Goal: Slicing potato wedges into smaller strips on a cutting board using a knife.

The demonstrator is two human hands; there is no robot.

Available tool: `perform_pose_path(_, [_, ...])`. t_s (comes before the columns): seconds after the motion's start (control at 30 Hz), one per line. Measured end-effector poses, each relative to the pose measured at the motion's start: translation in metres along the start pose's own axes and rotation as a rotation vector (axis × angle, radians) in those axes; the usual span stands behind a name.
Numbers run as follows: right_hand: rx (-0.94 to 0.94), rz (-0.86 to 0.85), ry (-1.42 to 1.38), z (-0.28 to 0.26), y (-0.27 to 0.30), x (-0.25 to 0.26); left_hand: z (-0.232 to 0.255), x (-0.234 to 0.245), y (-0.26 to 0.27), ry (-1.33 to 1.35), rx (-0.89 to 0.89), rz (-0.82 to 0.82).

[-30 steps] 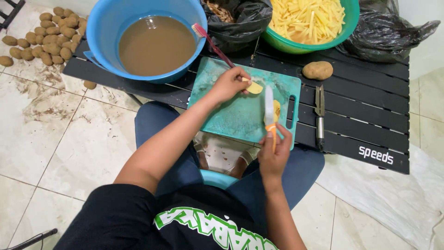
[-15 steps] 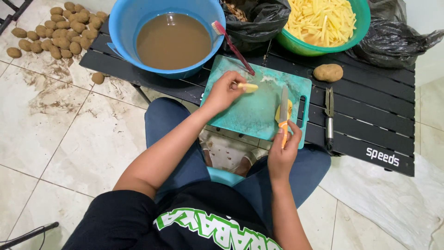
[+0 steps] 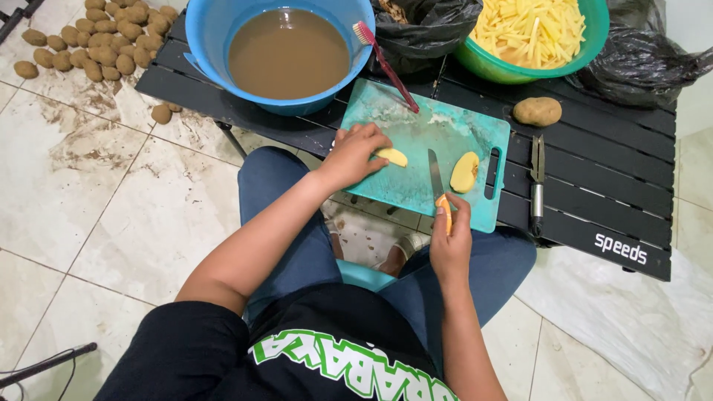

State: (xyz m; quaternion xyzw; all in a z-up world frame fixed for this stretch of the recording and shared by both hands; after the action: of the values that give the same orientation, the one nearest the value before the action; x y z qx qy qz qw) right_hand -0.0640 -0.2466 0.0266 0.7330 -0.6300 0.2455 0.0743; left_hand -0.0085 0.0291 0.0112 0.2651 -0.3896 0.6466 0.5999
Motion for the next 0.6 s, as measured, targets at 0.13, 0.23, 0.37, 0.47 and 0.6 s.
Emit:
perform_pose_path(0.13, [0.027,-0.005,-0.056,-0.009,0.002,0.009,0.006,-0.004,-0.006,-0.04,0.014,-0.041])
perform_pose_path(0.23, [0.024,0.011,-0.085,-0.023,0.004,0.011,0.006,-0.015,-0.011,-0.058,-0.007,-0.036])
perform_pose_path(0.37, [-0.014,-0.015,0.138,-0.036,0.009,0.005,0.011,-0.021,-0.006,-0.009,0.007,-0.017])
perform_pose_path(0.47, [0.039,-0.041,0.158,-0.039,0.013,-0.002,0.011,-0.022,0.001,0.02,-0.002,0.037])
perform_pose_path(0.6, [0.023,-0.09,0.173,-0.05,0.02,-0.006,0.011,-0.025,0.004,0.047,-0.019,0.091])
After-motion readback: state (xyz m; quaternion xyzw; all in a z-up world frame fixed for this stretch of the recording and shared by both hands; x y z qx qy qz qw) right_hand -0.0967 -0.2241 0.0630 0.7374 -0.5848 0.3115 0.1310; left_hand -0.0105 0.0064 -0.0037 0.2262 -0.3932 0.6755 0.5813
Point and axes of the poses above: each hand's wrist, its own y-axis away from the middle knuckle, its own x-axis out of the back of the hand, z = x × y, the point moved 1 cm from there along -y, towards the middle knuckle, and after that the axes turned 4 degrees about x, right-handed, at the moved point
